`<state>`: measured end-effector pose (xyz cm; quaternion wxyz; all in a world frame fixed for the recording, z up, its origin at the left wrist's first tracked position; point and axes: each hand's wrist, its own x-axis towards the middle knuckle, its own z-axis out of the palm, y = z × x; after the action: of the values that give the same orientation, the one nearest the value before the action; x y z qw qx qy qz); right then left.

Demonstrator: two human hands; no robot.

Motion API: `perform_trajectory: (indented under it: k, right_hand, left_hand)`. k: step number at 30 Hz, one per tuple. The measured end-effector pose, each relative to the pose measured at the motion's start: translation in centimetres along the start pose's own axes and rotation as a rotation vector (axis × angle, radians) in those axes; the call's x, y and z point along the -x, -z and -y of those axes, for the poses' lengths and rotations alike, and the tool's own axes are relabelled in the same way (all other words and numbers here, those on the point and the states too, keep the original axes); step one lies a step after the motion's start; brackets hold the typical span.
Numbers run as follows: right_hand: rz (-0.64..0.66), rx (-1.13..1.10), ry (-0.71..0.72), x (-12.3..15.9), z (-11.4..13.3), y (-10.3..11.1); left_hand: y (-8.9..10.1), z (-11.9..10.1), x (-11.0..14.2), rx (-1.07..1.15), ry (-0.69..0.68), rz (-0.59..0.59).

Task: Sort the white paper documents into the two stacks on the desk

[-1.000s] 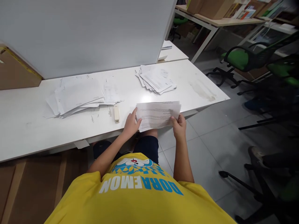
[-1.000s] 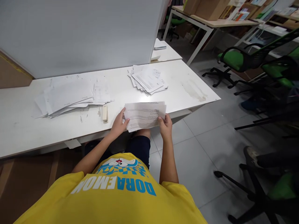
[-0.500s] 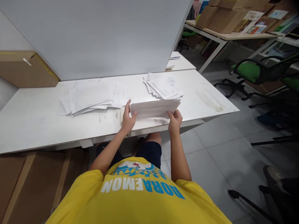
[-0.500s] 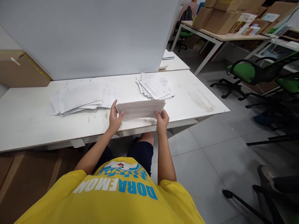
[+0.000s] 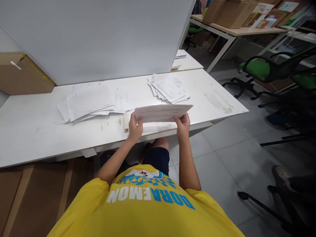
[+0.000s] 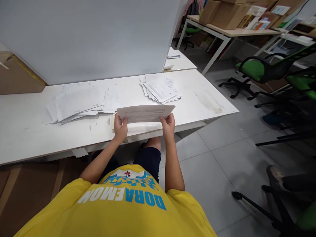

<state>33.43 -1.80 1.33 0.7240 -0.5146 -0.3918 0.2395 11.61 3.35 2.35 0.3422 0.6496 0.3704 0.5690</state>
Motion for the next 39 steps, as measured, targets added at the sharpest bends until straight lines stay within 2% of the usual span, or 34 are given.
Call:
perform_trajectory:
  k: [6, 11, 13, 17, 20, 23, 25, 29, 31, 35, 39]
  right_hand:
    - [0.022, 0.014, -0.054, 1.4, -0.4, 0.0]
    - [-0.011, 0.035, 0.007, 1.5, 0.7, -0.1]
    - [0.0, 0.074, -0.02, 1.7, 1.1, 0.1]
    - [0.109, 0.132, -0.194, 2.4, 0.7, 1.3]
    - [0.153, 0.139, -0.298, 2.7, 0.7, 2.6]
    - [0.281, 0.144, -0.433, 3.4, 1.4, 3.9]
    - [0.391, 0.133, -0.539, 4.5, 2.0, 4.5]
    - [0.469, 0.046, -0.711, 7.6, 2.5, 4.2]
    - [0.463, 0.017, -0.767, 8.9, 2.2, 3.5]
    - [0.382, -0.01, -0.814, 9.8, 1.4, 2.4]
    - [0.291, -0.003, -0.778, 9.2, 0.5, 2.2]
  left_hand:
    - [1.0, -1.6, 0.1, -0.042, 0.025, -0.072]
    - [1.8, -3.0, -0.1, -0.026, 0.02, -0.09]
    - [2.0, -3.0, 0.2, -0.023, 0.059, -0.081]
    - [2.0, -2.4, 0.6, 0.009, 0.191, 0.005]
    - [2.3, -3.0, 0.5, 0.073, 0.269, 0.073]
    - [3.5, -4.2, 1.4, 0.138, 0.334, 0.155]
    - [4.8, -4.5, 2.9, 0.129, 0.368, 0.134]
    - [7.6, -3.2, 6.7, -0.02, 0.466, -0.031]
    - [8.7, -2.1, 7.8, -0.128, 0.503, -0.057]
    - [9.7, -0.9, 7.6, -0.35, 0.451, 0.007]
    - [9.8, -1.3, 6.2, -0.533, 0.345, 0.081]
